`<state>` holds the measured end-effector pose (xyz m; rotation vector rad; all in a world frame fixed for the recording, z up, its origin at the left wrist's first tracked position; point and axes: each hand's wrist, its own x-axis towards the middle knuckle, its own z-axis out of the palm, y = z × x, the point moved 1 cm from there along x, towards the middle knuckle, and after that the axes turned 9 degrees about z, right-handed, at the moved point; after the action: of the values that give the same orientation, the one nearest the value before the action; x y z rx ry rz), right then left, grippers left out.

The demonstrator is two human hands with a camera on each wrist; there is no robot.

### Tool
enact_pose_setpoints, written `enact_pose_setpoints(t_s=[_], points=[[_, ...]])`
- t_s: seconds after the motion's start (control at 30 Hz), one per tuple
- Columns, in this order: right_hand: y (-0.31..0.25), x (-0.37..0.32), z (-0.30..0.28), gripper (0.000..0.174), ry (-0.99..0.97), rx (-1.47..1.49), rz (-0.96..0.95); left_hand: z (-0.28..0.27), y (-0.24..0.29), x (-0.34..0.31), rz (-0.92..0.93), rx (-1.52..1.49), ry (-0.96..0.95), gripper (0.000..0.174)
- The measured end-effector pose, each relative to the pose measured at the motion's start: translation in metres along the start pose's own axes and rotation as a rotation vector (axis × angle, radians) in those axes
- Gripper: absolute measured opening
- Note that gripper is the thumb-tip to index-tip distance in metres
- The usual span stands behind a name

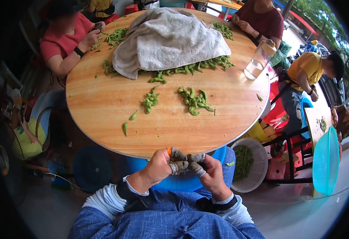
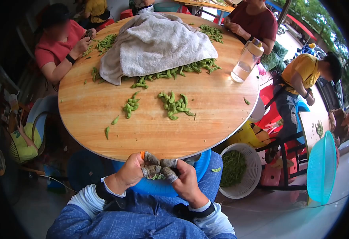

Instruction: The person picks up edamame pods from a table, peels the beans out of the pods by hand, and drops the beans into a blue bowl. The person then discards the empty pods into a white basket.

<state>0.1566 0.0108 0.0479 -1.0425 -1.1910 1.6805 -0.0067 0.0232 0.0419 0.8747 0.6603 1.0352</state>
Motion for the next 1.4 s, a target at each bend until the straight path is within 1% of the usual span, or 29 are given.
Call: enact_pose_setpoints(t_s=[0.07,0.1,0.13,0.23,0.3,0.33,0.43,0.47,0.5,0.53,0.57,0.6,0.63,0.7,0.73,0.77,0.8,0.83,0.87,0.93,0.97,1.03,1.13,1.17,1.23,1.3,1.33,1.4], points=[[-0.009,-0.002,0.002,0.023,0.087,-0.352,-0.164,0.005,-0.001,-0.001,0.060,0.048,0.069,0.016],[-0.014,-0.002,0.005,0.024,0.128,-0.525,-0.249,0.005,-0.002,-0.001,0.052,0.022,0.064,0.018],[-0.019,-0.001,0.009,0.028,0.162,-0.555,-0.310,0.005,-0.003,-0.001,0.046,-0.002,0.063,0.019],[-0.016,0.000,0.009,0.026,0.143,-0.666,-0.380,0.005,-0.008,-0.003,0.064,-0.012,0.069,0.022],[-0.010,0.001,0.010,0.025,0.149,-0.687,-0.411,0.006,-0.010,-0.004,0.083,-0.029,0.065,0.022],[-0.008,0.000,0.010,0.024,0.155,-0.699,-0.425,0.009,-0.010,-0.003,0.077,0.028,0.096,0.027],[-0.007,-0.004,0.008,0.021,0.172,-0.671,-0.410,0.008,-0.016,-0.003,0.058,0.051,0.054,0.030],[-0.007,-0.008,0.002,0.020,0.211,-0.681,-0.383,0.008,-0.018,-0.005,0.079,0.180,0.011,0.027],[-0.009,-0.012,-0.008,0.019,0.249,-0.691,-0.355,0.008,-0.015,-0.006,0.142,0.365,-0.110,0.026],[-0.010,-0.018,-0.021,0.016,0.342,-0.744,-0.331,0.009,-0.011,-0.009,0.203,0.548,-0.231,0.026],[-0.005,-0.022,-0.043,0.015,0.453,-0.737,-0.345,0.011,-0.006,-0.011,0.264,0.730,-0.354,0.026],[-0.010,-0.027,-0.061,0.011,0.537,-0.671,-0.294,0.013,0.004,-0.014,0.493,1.005,-0.446,0.030],[-0.001,-0.030,-0.089,0.009,0.651,-0.677,-0.285,0.011,0.006,-0.015,0.557,1.015,-0.451,0.031],[-0.005,-0.046,-0.131,0.011,0.759,-0.920,0.025,0.007,0.007,-0.017,0.679,1.030,-0.464,0.031],[0.010,-0.054,-0.156,0.014,0.827,-1.064,0.043,0.005,0.017,-0.016,0.654,1.003,-0.403,0.028],[0.026,-0.062,-0.180,0.014,0.870,-1.243,-0.015,-0.001,0.025,-0.013,0.661,0.920,-0.254,0.023],[0.030,-0.069,-0.196,0.015,0.852,-1.232,0.092,-0.009,0.040,-0.010,0.723,1.035,-0.111,0.021],[0.035,-0.075,-0.207,0.016,0.830,-1.216,0.201,-0.022,0.052,-0.006,0.707,1.206,0.012,0.023],[0.042,-0.081,-0.218,0.017,0.867,-1.183,0.166,-0.035,0.064,-0.002,0.684,1.358,0.137,0.023],[0.055,-0.086,-0.230,0.019,0.937,-1.114,0.094,-0.064,0.083,0.011,0.624,1.542,0.386,0.023],[0.056,-0.084,-0.228,0.020,0.927,-1.078,0.054,-0.082,0.085,0.017,0.544,1.642,0.430,0.022],[0.051,-0.076,-0.216,0.022,0.912,-1.008,-0.026,-0.109,0.085,0.024,0.388,1.765,0.330,0.020],[0.030,-0.056,-0.175,0.020,0.782,-0.704,0.005,-0.116,0.083,0.031,0.309,1.598,0.332,0.016],[0.022,-0.050,-0.158,0.016,0.706,-0.579,0.005,-0.115,0.084,0.032,0.305,1.628,0.330,0.015],[0.007,-0.032,-0.116,0.016,0.558,-0.405,-0.100,-0.106,0.086,0.033,0.296,1.686,0.327,0.012],[-0.006,-0.019,-0.077,0.017,0.392,-0.283,-0.119,-0.094,0.079,0.032,0.304,1.334,0.321,0.010],[-0.012,-0.013,-0.058,0.019,0.302,-0.217,-0.090,-0.085,0.074,0.030,0.303,1.156,0.311,0.009],[-0.022,-0.002,-0.024,0.024,0.150,-0.090,-0.010,-0.056,0.060,0.023,0.285,0.669,0.245,0.009]])
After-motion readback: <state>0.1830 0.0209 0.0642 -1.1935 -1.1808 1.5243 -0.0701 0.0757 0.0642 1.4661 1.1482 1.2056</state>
